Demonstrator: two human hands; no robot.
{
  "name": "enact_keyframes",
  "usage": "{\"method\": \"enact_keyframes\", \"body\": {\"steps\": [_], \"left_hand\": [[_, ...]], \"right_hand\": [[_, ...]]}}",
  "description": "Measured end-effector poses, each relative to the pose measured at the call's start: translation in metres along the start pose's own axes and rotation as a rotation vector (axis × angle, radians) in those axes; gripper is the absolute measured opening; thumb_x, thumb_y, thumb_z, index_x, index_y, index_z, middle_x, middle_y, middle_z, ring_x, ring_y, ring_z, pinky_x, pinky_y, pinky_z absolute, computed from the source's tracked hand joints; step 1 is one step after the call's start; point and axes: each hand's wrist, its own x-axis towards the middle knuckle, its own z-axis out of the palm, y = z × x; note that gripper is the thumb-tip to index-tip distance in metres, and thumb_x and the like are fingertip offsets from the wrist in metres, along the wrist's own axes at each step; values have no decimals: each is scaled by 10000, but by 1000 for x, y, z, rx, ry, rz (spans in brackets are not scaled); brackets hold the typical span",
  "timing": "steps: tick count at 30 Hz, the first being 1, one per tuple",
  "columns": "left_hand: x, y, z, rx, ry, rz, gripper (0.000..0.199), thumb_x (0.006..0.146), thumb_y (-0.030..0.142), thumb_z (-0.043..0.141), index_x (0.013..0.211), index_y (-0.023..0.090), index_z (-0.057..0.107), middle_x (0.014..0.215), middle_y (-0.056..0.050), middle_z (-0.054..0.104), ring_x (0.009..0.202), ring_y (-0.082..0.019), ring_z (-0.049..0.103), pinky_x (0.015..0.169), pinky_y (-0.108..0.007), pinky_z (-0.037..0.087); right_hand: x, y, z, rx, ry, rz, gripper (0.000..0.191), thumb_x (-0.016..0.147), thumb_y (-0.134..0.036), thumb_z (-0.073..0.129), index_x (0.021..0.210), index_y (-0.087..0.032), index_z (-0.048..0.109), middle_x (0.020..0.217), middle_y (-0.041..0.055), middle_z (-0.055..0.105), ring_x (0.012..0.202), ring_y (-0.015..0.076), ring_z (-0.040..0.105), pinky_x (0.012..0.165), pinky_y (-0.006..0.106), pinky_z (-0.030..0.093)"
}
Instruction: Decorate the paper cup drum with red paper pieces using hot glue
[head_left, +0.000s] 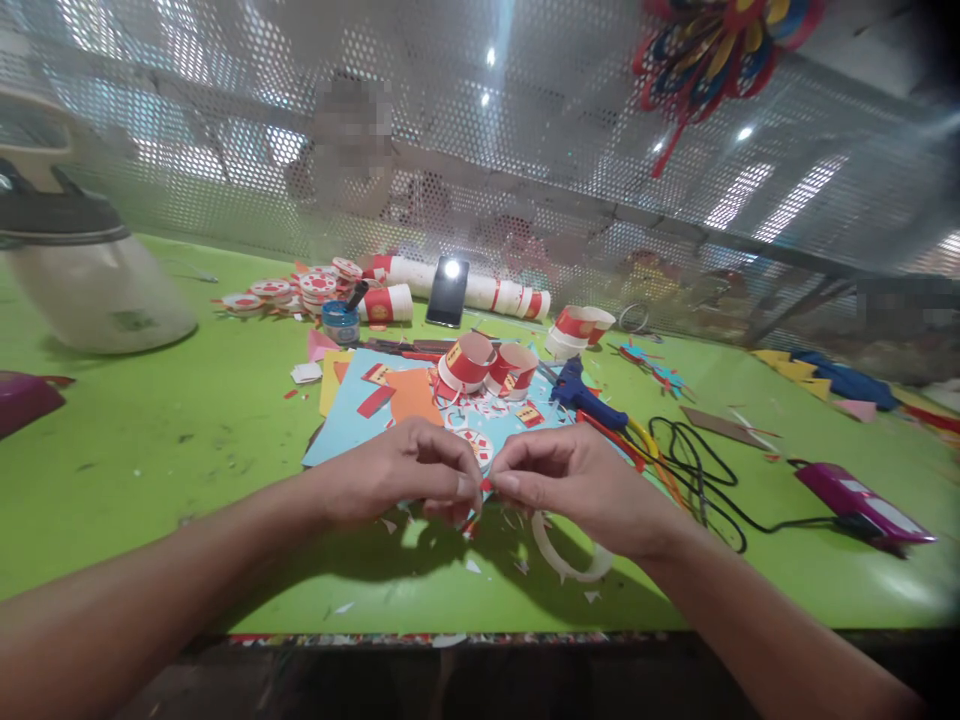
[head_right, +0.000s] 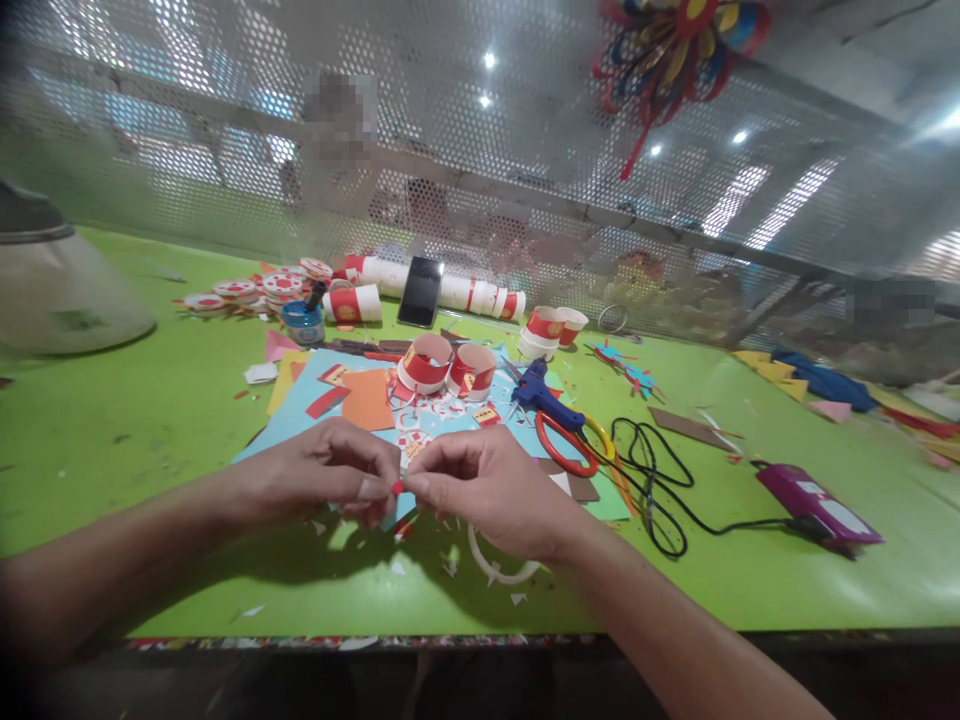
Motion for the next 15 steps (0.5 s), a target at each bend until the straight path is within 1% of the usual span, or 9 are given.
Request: {"method": "enact_keyframes", "body": {"steps": [2, 4, 6, 7, 8, 9, 11, 13, 15], "left_hand": [[0, 3, -6, 53, 113, 53, 138, 773, 265, 623, 733, 159, 701, 619, -3, 623, 578, -119, 531, 547, -234, 392], [0, 6, -13, 140, 326, 122, 106, 746, 243, 611, 741, 166, 684, 646, -3, 629, 626, -138, 555, 586, -250, 423], [0, 8, -21, 275, 523, 180, 145, 713, 234, 598, 814, 169, 679, 758, -25, 668, 748, -177, 594, 679, -281, 463], [1, 8, -24, 356, 568, 192, 226, 711, 248, 592, 902, 167, 679, 854, -45, 687, 827, -201, 604, 726, -302, 473], [2, 7, -26, 433, 564, 198, 333, 716, 272, 588, 1022, 166, 666, 965, -68, 691, 906, -225, 603, 766, -324, 478], [3, 5, -28, 510, 513, 193, 448, 731, 301, 590, 1159, 173, 623, 1093, -92, 672, 984, -249, 593, 805, -350, 479], [5, -1, -27, 646, 423, 174, 585, 760, 342, 606, 1320, 198, 520, 1306, -118, 579, 1120, -284, 545, 901, -397, 453], [7, -6, -23, 728, 346, 144, 661, 773, 368, 632, 1389, 209, 451, 1400, -136, 502, 1200, -308, 497, 978, -437, 408], [9, -10, -18, 763, 291, 95, 735, 762, 372, 658, 1430, 207, 400, 1398, -157, 496, 1208, -325, 489, 996, -468, 391]], "right_hand": [[3, 0, -4, -9, 40, 16, 192, 766, -334, 682, 733, -145, 678, 626, -3, 579, 570, 101, 476, 553, 250, 384], [10, 2, -9, -81, 86, 22, 162, 767, -308, 664, 724, -152, 678, 617, -3, 587, 562, 107, 484, 551, 257, 387], [19, 3, -14, -227, 116, -10, 138, 774, -262, 637, 699, -155, 679, 606, -6, 585, 559, 110, 480, 551, 262, 381], [24, 4, -17, -299, 123, -35, 138, 776, -237, 625, 681, -154, 680, 602, -7, 586, 560, 111, 475, 552, 263, 375], [29, 5, -19, -356, 125, -56, 142, 776, -212, 616, 666, -151, 682, 600, -6, 592, 563, 112, 473, 557, 265, 372], [33, 5, -21, -391, 124, -69, 147, 774, -189, 612, 653, -149, 684, 599, -4, 599, 564, 112, 472, 561, 267, 370], [41, 6, -23, -411, 120, -76, 160, 766, -153, 607, 626, -146, 683, 580, -5, 601, 548, 108, 463, 557, 266, 364], [46, 7, -22, -432, 115, -80, 174, 758, -118, 595, 609, -143, 681, 569, -8, 603, 541, 107, 468, 555, 262, 364], [49, 8, -21, -455, 110, -81, 181, 748, -93, 584, 604, -139, 682, 570, -9, 608, 551, 110, 483, 557, 258, 365]]}}
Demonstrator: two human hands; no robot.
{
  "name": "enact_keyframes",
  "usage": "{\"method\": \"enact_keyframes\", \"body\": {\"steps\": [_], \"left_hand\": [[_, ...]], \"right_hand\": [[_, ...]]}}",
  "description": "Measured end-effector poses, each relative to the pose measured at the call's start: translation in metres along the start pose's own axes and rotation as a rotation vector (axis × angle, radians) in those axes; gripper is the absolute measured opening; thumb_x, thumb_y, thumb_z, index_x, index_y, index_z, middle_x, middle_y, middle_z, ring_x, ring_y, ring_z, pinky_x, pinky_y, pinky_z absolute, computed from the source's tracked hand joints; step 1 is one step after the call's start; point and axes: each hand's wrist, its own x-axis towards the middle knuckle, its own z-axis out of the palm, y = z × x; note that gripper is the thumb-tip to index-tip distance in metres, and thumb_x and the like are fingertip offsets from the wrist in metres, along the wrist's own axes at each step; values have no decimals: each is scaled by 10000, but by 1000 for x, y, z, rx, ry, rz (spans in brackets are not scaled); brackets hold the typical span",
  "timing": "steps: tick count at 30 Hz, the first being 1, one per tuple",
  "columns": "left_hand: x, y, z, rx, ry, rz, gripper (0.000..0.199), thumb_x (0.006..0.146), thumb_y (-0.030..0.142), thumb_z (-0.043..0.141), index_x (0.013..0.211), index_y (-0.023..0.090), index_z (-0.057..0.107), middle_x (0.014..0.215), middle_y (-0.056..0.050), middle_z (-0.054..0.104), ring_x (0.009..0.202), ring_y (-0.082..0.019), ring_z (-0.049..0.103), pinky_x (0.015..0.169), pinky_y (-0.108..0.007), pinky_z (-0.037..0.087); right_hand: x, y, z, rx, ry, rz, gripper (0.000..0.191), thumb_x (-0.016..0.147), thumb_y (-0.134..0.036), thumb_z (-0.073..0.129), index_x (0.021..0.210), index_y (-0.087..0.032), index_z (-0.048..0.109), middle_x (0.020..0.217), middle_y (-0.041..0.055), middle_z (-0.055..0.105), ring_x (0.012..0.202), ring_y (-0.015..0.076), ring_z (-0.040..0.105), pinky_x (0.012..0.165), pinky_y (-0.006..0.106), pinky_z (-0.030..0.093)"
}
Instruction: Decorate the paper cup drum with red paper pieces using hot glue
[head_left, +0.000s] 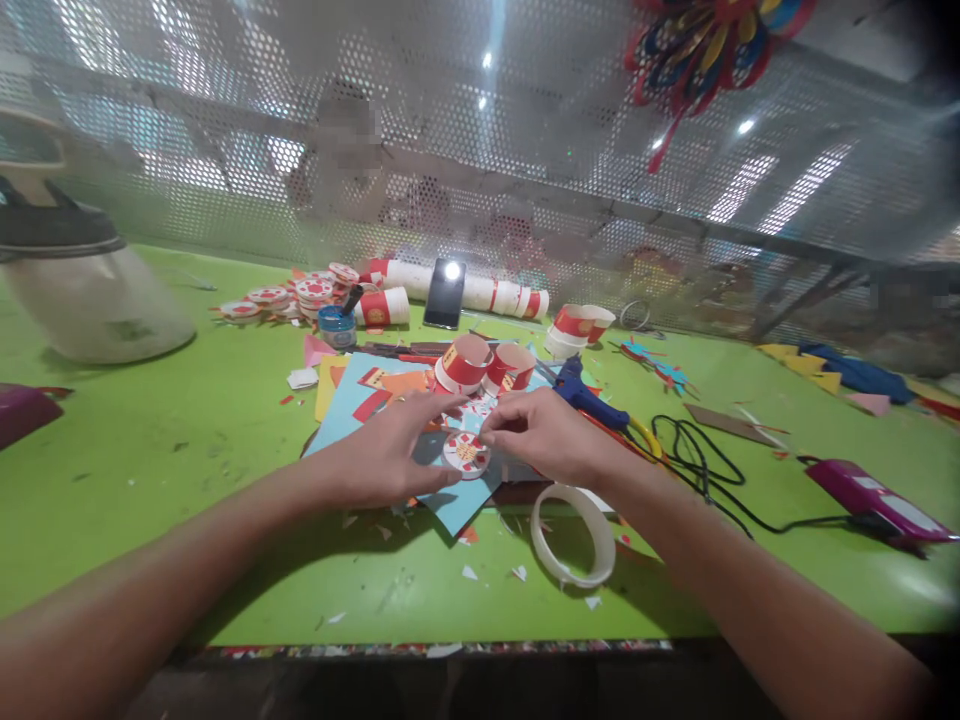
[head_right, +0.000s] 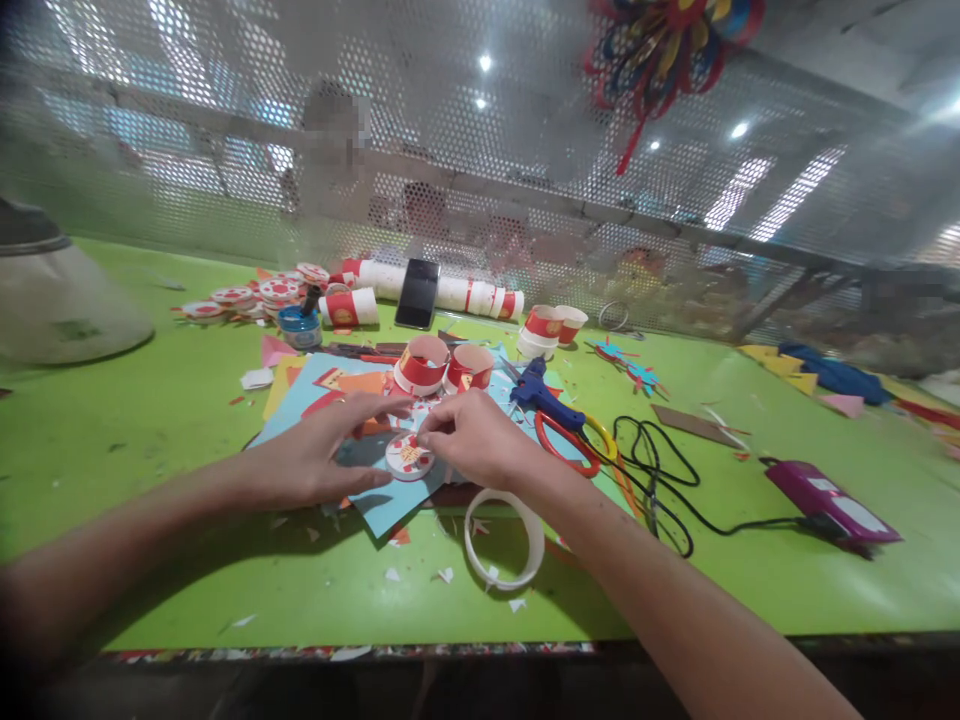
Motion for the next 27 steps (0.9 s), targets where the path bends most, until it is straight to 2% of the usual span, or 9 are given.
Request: {"method": "enact_keyframes", "body": {"steps": [3, 9, 17, 27], "left_hand": [[1, 2, 5, 31, -54, -56, 816, 728, 337, 690, 1462, 204, 359, 1339, -170, 539, 1169, -336, 515, 971, -478, 403], [8, -1, 12, 12, -52, -54, 853, 712, 334, 729, 1464, 220, 344, 1277, -140, 602, 1124, -324, 552, 931, -443, 422], [15, -9, 23, 22, 20, 9, 710, 758, 347, 697, 1395, 207, 415, 1223, -126, 640, 1072, -305, 595, 854, -423, 470], [14, -14, 31, 128, 150, 116, 676, 766, 310, 700, 1369, 197, 416, 1238, -126, 632, 1123, -314, 571, 879, -465, 488]], "right_hand": [[5, 2, 4, -35, -17, 2, 181, 746, -91, 583, 600, -126, 684, 572, 2, 619, 567, 122, 499, 563, 264, 370], [11, 6, 13, -35, -78, 7, 176, 728, -51, 566, 635, -111, 702, 621, 31, 669, 611, 143, 554, 579, 262, 407], [11, 7, 15, -37, -100, 26, 159, 724, -42, 578, 650, -107, 702, 653, 42, 689, 649, 152, 588, 612, 256, 437], [9, 7, 17, -97, -114, 24, 159, 749, -35, 589, 669, -111, 703, 646, 35, 691, 623, 135, 582, 571, 240, 409]]}}
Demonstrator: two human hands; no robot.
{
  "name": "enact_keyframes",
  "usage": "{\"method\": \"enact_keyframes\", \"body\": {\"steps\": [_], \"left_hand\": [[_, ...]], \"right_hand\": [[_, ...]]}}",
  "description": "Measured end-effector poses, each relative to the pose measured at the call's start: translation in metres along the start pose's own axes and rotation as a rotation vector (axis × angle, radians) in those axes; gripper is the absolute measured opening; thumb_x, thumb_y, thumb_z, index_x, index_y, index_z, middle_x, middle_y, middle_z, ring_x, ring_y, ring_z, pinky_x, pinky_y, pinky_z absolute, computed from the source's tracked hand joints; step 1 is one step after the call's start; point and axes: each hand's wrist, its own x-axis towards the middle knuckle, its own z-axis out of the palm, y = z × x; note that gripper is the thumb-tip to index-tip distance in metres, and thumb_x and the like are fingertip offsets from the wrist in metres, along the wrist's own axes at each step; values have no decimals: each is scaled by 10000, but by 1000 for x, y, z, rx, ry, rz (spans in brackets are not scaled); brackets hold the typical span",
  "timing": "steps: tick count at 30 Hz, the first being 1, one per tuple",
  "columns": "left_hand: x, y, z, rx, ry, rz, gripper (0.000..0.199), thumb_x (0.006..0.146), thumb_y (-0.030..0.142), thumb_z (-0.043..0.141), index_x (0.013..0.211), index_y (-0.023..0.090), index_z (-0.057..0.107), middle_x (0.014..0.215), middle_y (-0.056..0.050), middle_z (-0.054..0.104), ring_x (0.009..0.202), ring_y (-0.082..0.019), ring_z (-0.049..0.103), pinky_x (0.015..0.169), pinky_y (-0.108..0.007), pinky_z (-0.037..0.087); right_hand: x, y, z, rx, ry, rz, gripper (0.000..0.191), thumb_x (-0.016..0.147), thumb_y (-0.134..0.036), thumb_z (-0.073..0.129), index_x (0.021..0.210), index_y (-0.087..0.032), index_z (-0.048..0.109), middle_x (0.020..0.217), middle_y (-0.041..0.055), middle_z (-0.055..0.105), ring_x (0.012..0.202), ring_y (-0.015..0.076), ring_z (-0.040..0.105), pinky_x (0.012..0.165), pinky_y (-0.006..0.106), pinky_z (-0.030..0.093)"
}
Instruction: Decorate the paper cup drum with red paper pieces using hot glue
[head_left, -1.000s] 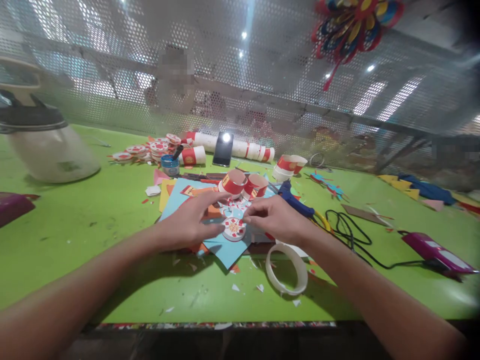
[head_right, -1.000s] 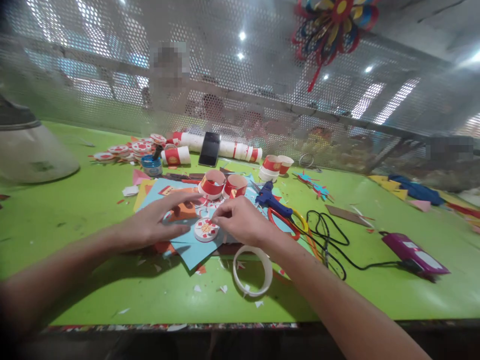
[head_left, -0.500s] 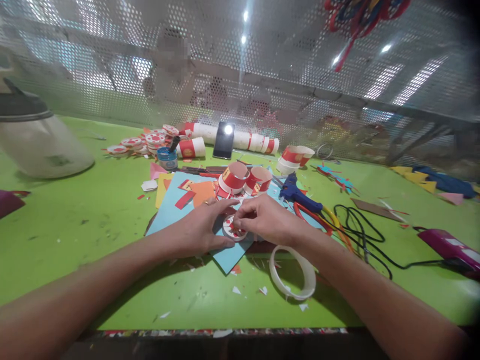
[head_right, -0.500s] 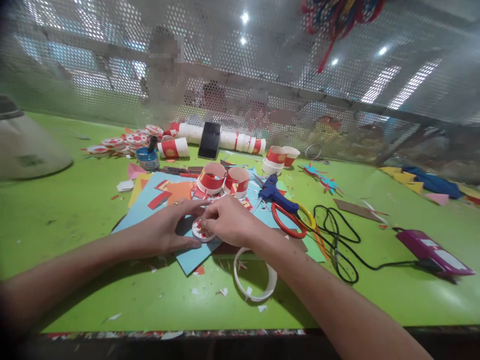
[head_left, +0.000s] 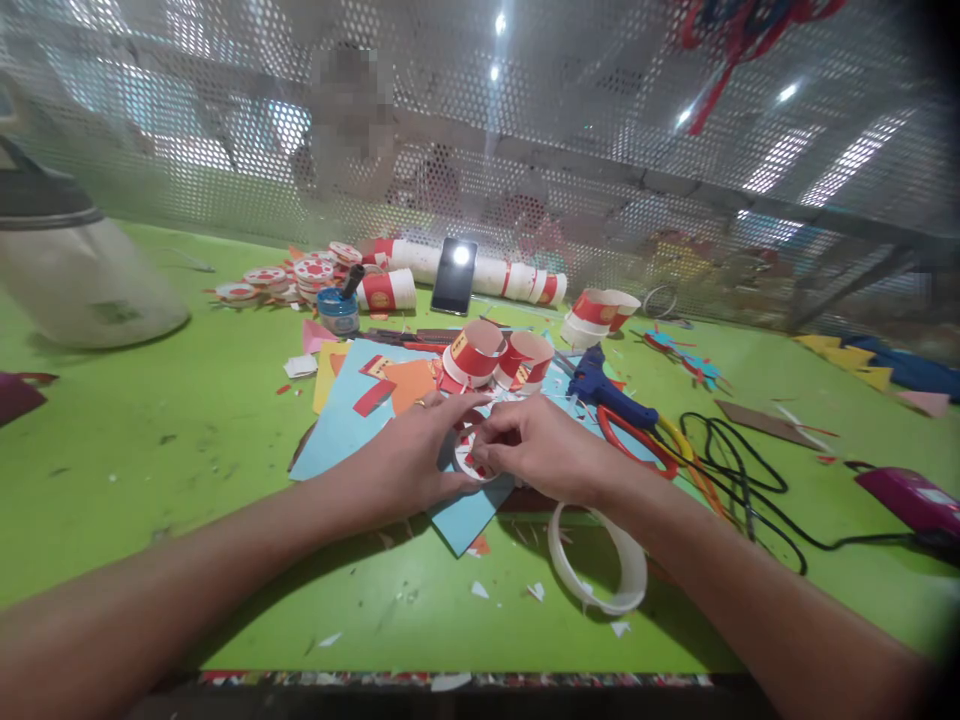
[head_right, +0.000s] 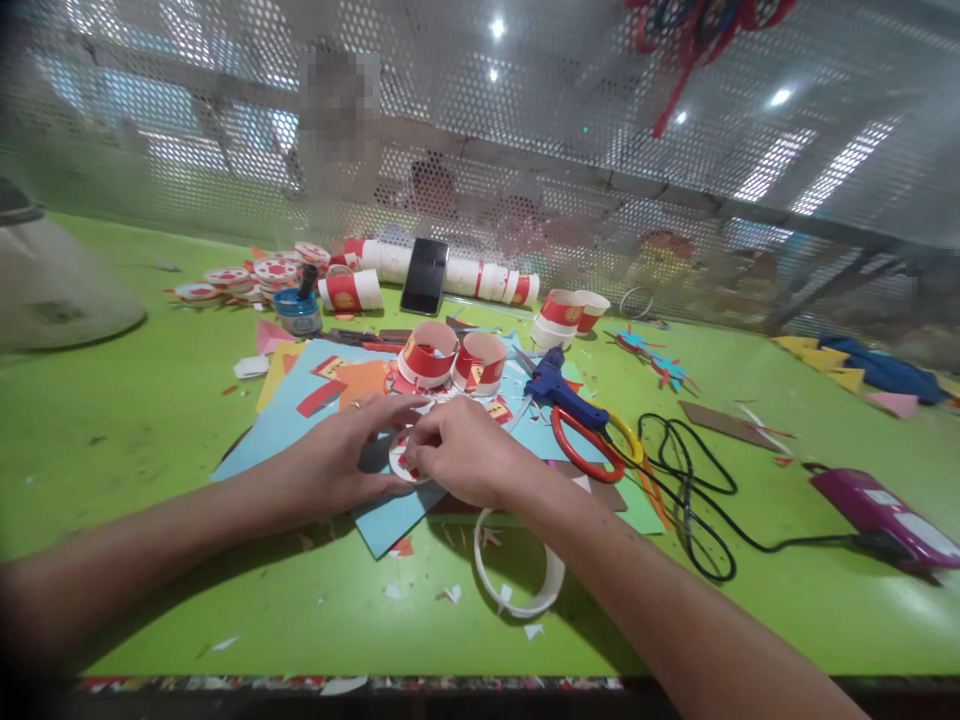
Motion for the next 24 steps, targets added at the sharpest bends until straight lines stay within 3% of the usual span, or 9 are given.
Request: {"method": "enact_keyframes", "body": {"steps": [7, 18, 24], "left_hand": [[0, 6, -1, 22, -2, -12, 678, 718, 228, 735, 1327, 129, 453, 1211, -168, 635, 1124, -334, 560, 882, -477, 492], [0, 13, -4, 46, -42, -38, 700, 738, 182, 717, 1371, 138, 421, 1159, -161, 625, 1089, -325, 557, 845, -469, 500], [0, 16, -5, 54, -47, -31, 682, 744, 181, 705, 1366, 133, 428, 1170, -170, 620, 1076, -317, 563, 865, -470, 494]], "right_hand": [[-4, -4, 3, -69, 19, -2, 169, 750, -27, 578, 676, -116, 701, 654, 28, 687, 600, 123, 559, 551, 244, 379], [-3, -5, 4, -125, 20, 2, 152, 763, -39, 580, 685, -121, 681, 673, 34, 697, 615, 127, 579, 556, 241, 378], [-5, -4, 7, -205, 53, -27, 149, 751, -45, 562, 659, -133, 639, 622, 13, 638, 574, 117, 519, 528, 246, 333]]}}
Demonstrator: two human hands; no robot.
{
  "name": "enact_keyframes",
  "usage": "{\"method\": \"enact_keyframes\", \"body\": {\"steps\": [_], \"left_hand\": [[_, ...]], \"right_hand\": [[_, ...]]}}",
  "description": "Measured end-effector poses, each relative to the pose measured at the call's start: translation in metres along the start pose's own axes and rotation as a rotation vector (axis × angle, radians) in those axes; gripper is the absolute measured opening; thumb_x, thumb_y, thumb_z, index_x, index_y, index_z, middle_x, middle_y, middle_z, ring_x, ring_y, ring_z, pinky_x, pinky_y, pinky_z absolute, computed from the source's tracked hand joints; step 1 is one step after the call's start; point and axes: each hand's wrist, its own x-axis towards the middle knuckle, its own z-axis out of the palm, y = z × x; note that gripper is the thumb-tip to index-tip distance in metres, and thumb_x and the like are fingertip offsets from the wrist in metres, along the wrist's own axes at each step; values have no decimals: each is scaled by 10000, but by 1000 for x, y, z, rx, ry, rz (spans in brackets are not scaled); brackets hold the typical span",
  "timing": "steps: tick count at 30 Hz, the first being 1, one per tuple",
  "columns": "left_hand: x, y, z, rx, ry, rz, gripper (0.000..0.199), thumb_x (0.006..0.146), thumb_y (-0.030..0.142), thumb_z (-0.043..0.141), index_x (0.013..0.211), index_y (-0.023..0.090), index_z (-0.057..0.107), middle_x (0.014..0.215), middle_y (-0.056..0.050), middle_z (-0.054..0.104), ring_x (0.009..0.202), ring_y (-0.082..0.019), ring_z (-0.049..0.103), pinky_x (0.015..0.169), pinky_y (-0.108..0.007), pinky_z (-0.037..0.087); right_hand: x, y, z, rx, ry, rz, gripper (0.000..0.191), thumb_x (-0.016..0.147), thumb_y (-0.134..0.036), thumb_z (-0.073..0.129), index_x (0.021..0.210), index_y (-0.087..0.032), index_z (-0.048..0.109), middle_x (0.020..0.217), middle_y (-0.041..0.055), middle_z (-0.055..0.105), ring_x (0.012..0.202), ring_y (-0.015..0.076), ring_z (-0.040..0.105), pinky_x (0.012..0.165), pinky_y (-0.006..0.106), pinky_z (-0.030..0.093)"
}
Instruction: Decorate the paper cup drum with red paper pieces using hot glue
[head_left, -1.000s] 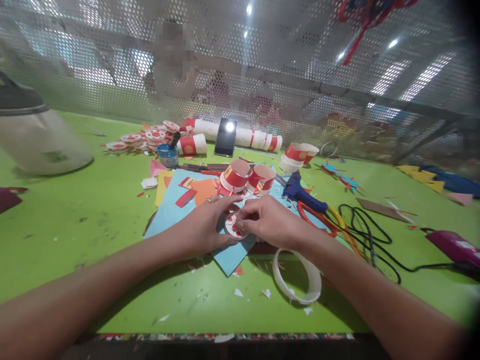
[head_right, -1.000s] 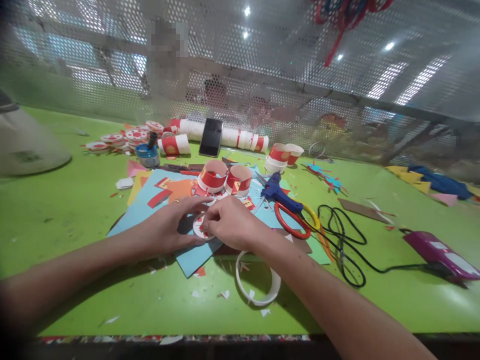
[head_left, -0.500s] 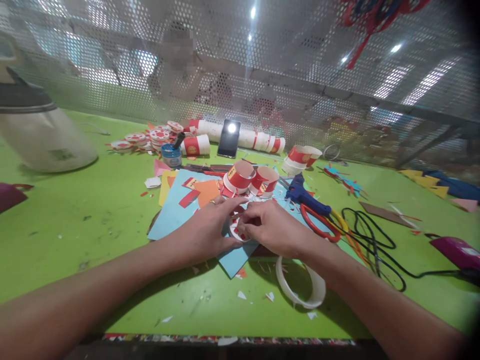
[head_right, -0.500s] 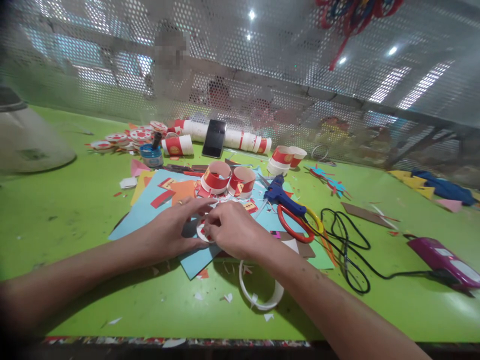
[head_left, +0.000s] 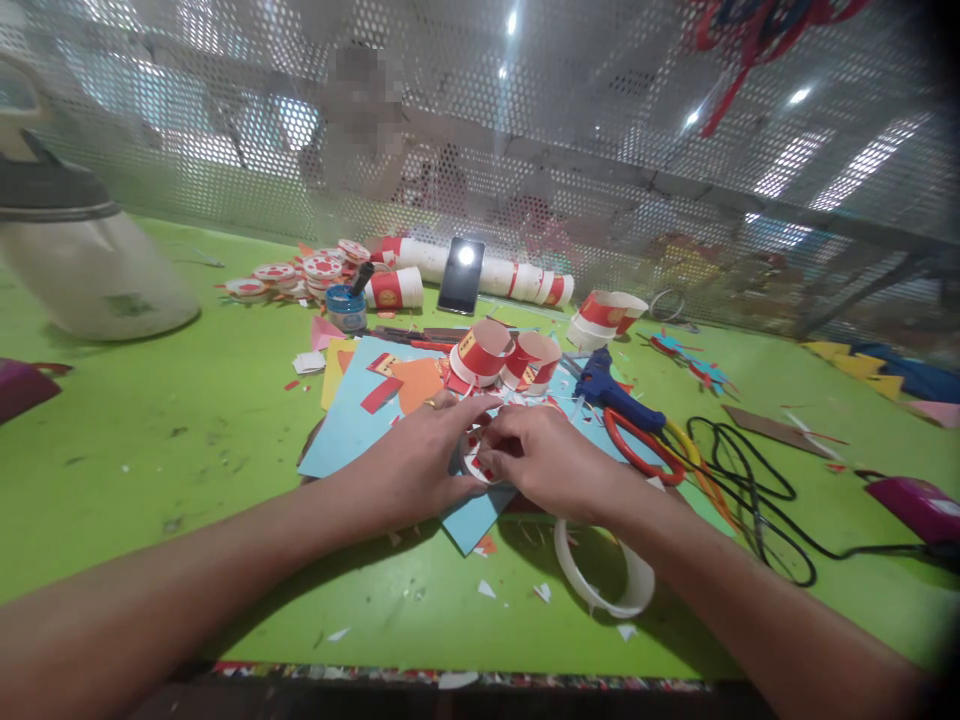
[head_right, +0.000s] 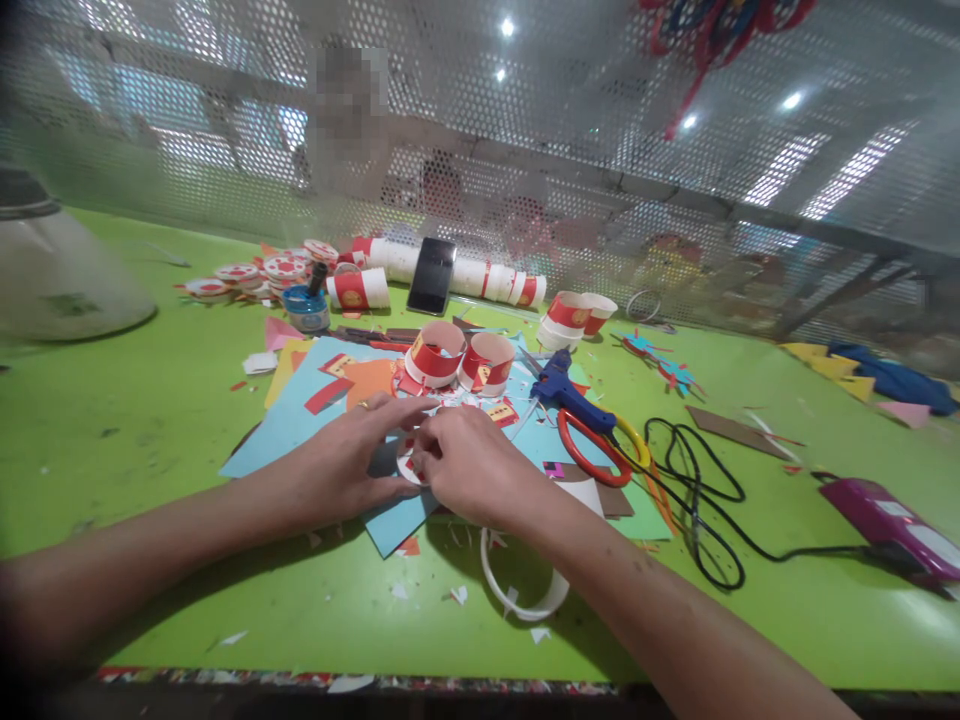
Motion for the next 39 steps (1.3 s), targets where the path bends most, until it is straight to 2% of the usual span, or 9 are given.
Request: {"method": "enact_keyframes", "body": {"steps": [9, 14, 26, 33, 39], "left_hand": [[-1, -3, 1, 0, 2, 1, 670, 745, 177, 685, 1358, 104, 424, 1152, -171, 626, 1062, -314, 561, 851, -468, 497], [0, -2, 0, 9, -4, -6, 681, 734, 166, 682, 1358, 143, 412, 1167, -145, 632, 1075, -306, 560, 863, -467, 498], [-1, -2, 0, 22, 6, 6, 663, 735, 156, 676, 1343, 137, 415, 1154, -151, 634, 1084, -306, 567, 874, -466, 501], [-3, -6, 0, 25, 20, 36, 664, 750, 179, 677, 1354, 132, 406, 1162, -147, 648, 1069, -304, 574, 861, -462, 502], [-2, -7, 1, 14, 26, 43, 650, 755, 203, 678, 1345, 167, 410, 1189, -135, 643, 1098, -313, 562, 870, -469, 496]], "right_hand": [[-1, -2, 4, -103, 73, -31, 167, 765, -51, 550, 629, -133, 604, 658, 36, 622, 589, 122, 494, 542, 259, 303], [-2, -5, 7, -125, 94, -50, 161, 779, -50, 539, 656, -139, 593, 688, 35, 617, 597, 120, 490, 541, 258, 298], [-7, -4, 13, -180, 158, -112, 140, 852, -62, 537, 784, -111, 649, 841, 76, 624, 753, 167, 555, 656, 286, 394], [-8, -4, 10, -195, 211, -163, 170, 826, -18, 556, 731, -114, 660, 755, 40, 570, 664, 144, 494, 586, 284, 331], [-13, 1, 4, -183, 265, -190, 172, 871, -63, 546, 779, -116, 682, 761, 46, 572, 706, 160, 513, 633, 295, 372]]}}
